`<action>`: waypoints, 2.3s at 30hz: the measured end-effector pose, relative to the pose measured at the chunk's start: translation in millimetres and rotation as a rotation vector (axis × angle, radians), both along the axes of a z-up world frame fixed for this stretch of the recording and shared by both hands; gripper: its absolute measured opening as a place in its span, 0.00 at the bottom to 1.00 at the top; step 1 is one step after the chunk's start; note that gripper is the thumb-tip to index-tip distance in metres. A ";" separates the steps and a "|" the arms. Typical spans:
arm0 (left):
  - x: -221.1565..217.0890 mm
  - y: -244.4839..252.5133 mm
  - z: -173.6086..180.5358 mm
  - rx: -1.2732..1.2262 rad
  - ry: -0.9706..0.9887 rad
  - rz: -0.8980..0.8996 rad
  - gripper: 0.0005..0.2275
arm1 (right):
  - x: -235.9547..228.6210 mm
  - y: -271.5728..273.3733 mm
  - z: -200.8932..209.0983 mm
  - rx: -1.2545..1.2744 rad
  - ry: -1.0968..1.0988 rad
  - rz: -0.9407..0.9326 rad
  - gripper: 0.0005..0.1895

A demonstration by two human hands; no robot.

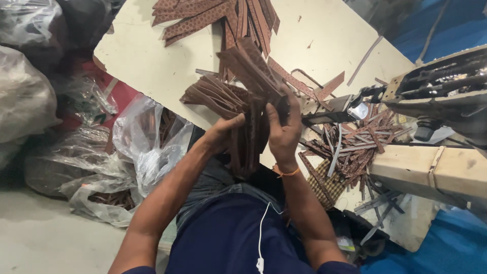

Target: Organizing and stacking cut leather shoe components on a workbench in a factory setting.

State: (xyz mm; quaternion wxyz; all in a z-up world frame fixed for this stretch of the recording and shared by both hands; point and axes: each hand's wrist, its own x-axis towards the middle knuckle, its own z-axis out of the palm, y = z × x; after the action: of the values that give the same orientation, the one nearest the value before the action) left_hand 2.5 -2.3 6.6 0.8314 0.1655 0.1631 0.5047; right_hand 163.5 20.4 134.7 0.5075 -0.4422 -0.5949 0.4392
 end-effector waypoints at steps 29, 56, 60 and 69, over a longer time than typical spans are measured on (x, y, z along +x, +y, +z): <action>-23.7 4.3 45.0 0.241 -0.222 0.057 0.48 | 25.7 -13.4 -41.8 -0.446 0.189 0.368 0.34; -41.2 -59.0 -86.0 0.016 -0.094 0.086 0.40 | -18.5 -22.5 -12.5 0.239 -0.589 0.089 0.20; -30.9 -43.2 19.9 0.182 -0.088 0.082 0.39 | -17.0 -21.7 -29.2 -0.033 -0.127 0.176 0.24; -41.4 -34.6 64.3 0.433 -0.116 -0.074 0.49 | -5.1 -17.5 41.0 0.266 -0.230 0.393 0.41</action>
State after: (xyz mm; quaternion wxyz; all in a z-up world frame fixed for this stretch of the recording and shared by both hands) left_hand -38.9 -36.9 70.9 0.8025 0.3164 -0.0034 0.5058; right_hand 158.4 3.0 175.7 0.3952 -0.2947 -0.7758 0.3939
